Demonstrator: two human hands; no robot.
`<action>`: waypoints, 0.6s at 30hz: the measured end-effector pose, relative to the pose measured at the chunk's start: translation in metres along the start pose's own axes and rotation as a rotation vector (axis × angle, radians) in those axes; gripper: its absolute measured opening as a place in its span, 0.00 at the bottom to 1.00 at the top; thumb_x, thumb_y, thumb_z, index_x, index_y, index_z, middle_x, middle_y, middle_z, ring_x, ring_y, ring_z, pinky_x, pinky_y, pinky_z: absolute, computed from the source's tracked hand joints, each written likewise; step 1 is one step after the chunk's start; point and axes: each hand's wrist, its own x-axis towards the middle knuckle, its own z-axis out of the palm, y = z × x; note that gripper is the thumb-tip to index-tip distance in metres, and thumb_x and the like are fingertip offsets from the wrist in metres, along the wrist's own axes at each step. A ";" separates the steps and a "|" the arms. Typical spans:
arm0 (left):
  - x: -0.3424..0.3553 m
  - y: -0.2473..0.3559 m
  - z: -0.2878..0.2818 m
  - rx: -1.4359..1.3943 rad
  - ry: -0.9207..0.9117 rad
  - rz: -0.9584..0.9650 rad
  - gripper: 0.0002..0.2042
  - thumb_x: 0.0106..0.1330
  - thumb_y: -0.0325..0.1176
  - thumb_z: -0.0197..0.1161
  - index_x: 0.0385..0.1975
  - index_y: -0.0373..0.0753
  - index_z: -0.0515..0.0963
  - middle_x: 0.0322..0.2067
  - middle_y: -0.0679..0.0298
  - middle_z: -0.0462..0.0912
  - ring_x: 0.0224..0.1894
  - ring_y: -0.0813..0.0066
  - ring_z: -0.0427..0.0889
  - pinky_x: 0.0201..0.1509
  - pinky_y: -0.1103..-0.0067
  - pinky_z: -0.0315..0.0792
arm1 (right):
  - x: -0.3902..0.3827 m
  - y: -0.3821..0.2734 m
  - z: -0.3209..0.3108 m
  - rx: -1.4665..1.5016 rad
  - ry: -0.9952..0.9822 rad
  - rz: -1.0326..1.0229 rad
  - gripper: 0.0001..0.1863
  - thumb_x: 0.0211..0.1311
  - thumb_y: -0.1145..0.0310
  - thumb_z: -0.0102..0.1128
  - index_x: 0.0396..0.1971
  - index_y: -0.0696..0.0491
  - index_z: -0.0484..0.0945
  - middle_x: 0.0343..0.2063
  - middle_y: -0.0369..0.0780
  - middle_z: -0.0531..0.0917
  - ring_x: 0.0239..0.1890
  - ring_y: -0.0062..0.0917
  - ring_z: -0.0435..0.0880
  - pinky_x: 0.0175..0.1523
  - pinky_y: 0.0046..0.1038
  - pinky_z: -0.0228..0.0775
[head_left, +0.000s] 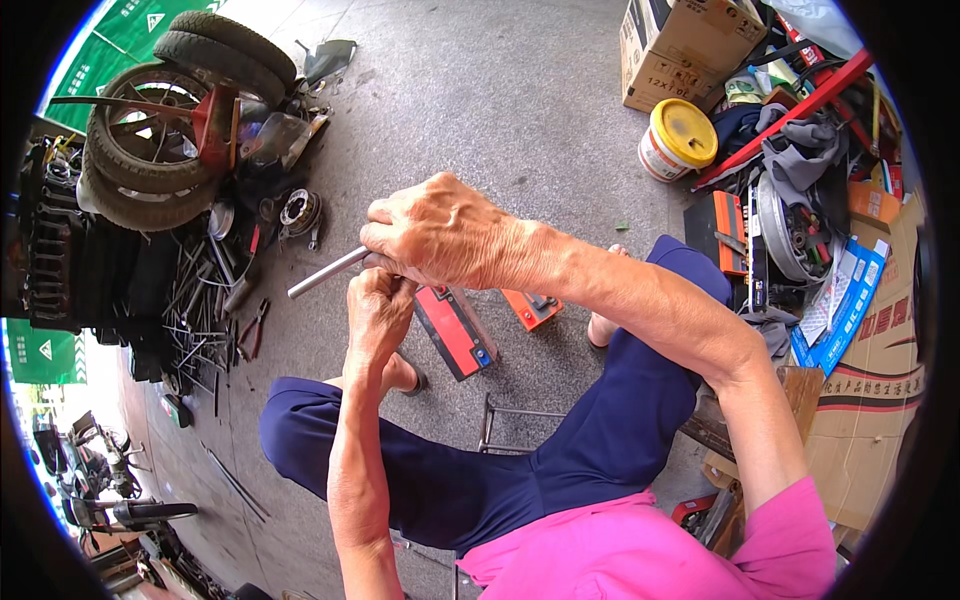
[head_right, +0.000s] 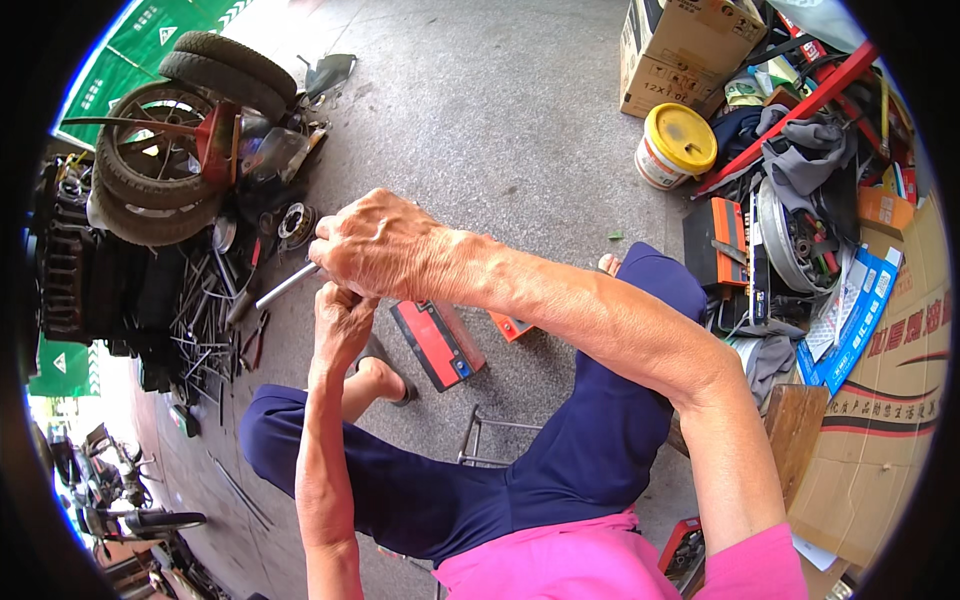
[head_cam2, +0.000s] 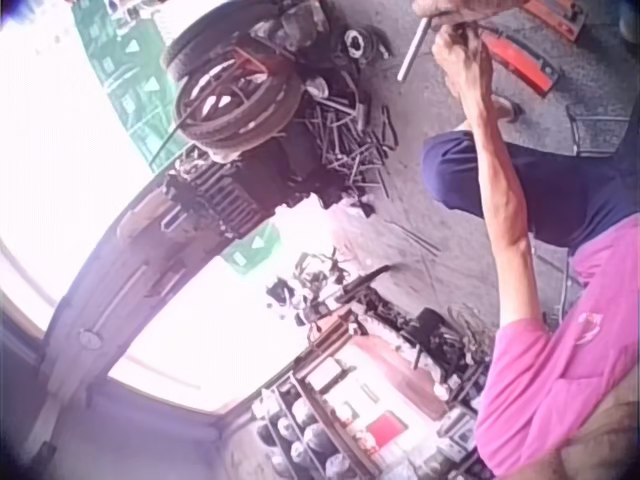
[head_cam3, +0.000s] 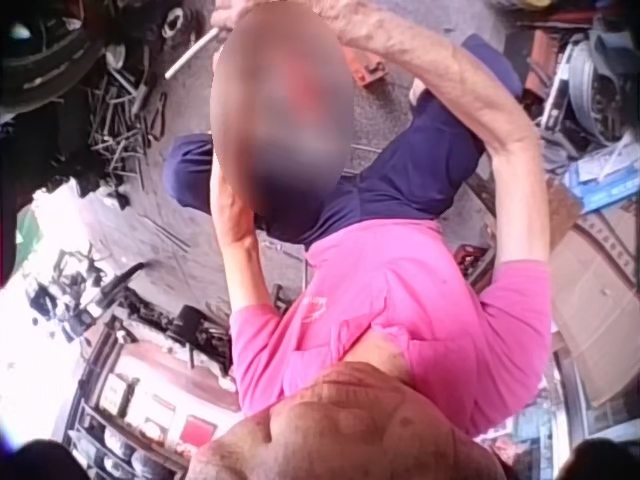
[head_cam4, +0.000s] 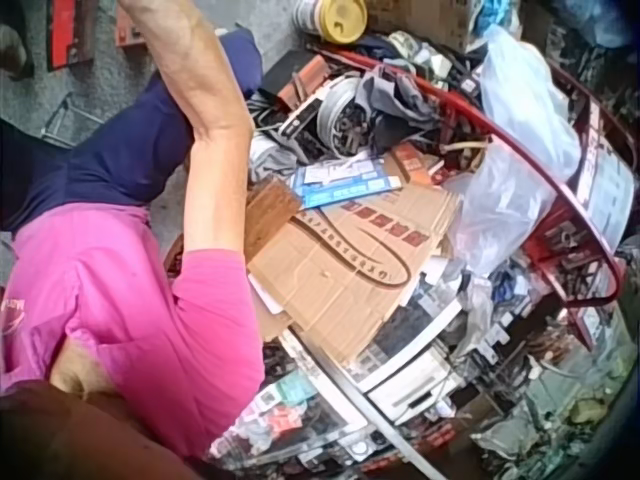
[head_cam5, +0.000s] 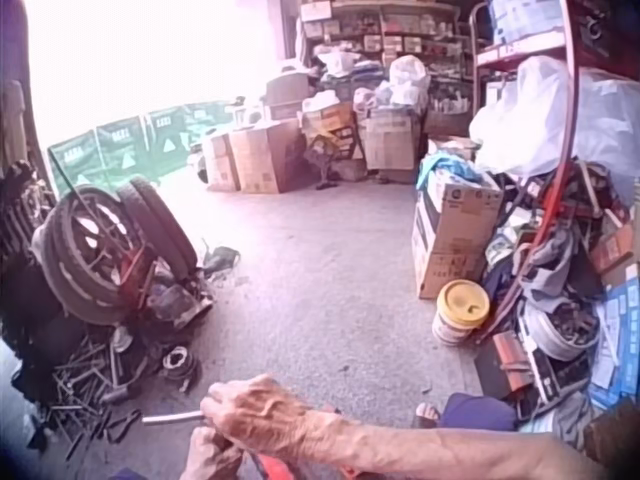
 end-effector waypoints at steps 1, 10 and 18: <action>-0.001 0.000 0.002 -0.032 0.001 -0.001 0.13 0.65 0.33 0.62 0.23 0.30 0.78 0.14 0.53 0.76 0.14 0.70 0.72 0.24 0.72 0.66 | 0.000 0.000 0.000 0.000 -0.010 -0.017 0.08 0.52 0.67 0.60 0.27 0.56 0.80 0.29 0.42 0.83 0.38 0.34 0.85 0.42 0.33 0.79; -0.017 -0.020 0.016 0.048 0.025 -0.134 0.11 0.67 0.36 0.57 0.40 0.35 0.79 0.33 0.46 0.83 0.40 0.49 0.83 0.38 0.62 0.73 | 0.024 -0.026 -0.019 -0.396 -0.156 -0.329 0.03 0.39 0.61 0.67 0.16 0.41 0.83 0.21 0.29 0.83 0.38 0.22 0.80 0.44 0.30 0.64; -0.012 -0.014 0.023 -0.083 0.023 0.126 0.10 0.67 0.36 0.57 0.40 0.37 0.79 0.31 0.47 0.82 0.38 0.49 0.83 0.38 0.62 0.73 | 0.040 -0.048 -0.019 -0.324 -0.052 0.014 0.01 0.42 0.71 0.64 0.18 0.51 0.83 0.21 0.38 0.85 0.28 0.31 0.88 0.29 0.33 0.80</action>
